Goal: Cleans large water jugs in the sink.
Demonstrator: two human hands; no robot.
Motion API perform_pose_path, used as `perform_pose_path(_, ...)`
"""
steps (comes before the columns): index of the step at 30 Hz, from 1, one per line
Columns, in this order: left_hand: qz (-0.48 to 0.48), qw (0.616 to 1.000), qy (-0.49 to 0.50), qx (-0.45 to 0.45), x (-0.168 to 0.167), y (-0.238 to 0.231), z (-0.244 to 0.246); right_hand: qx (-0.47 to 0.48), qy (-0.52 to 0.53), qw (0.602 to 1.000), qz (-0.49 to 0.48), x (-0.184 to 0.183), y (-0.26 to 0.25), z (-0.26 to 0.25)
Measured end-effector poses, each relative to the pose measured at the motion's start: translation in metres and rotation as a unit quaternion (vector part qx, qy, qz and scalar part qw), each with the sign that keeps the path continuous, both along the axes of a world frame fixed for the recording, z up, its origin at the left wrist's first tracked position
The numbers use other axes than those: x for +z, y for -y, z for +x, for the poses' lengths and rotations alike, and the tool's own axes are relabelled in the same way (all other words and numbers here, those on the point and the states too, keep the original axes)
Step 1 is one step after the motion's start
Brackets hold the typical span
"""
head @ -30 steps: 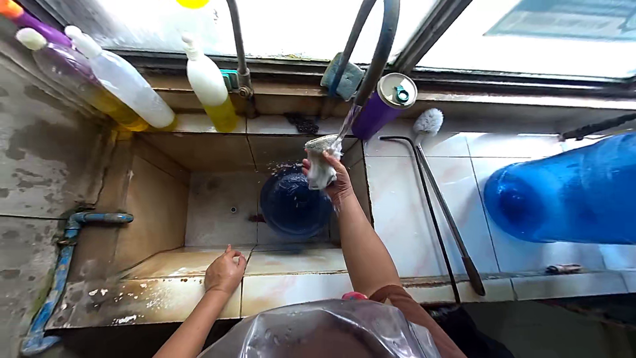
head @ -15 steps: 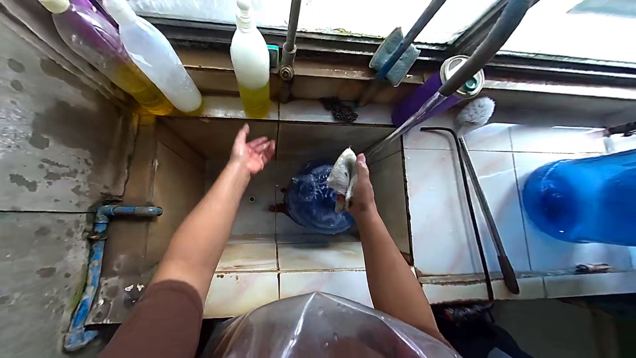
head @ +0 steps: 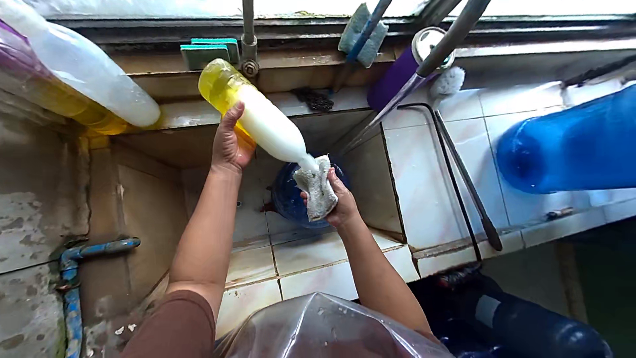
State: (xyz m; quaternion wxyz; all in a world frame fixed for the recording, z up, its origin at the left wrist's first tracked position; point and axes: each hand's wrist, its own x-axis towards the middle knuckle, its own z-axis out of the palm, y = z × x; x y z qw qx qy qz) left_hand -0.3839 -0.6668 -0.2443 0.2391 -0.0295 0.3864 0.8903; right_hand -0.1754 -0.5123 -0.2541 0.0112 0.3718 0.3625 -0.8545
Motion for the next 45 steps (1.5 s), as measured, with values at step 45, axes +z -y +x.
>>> perform_pose_path(45, -0.448, 0.762, -0.437, -0.164, -0.109, -0.039, 0.161, 0.467, 0.139, 0.555, 0.675, -0.011, 0.016, -0.007)
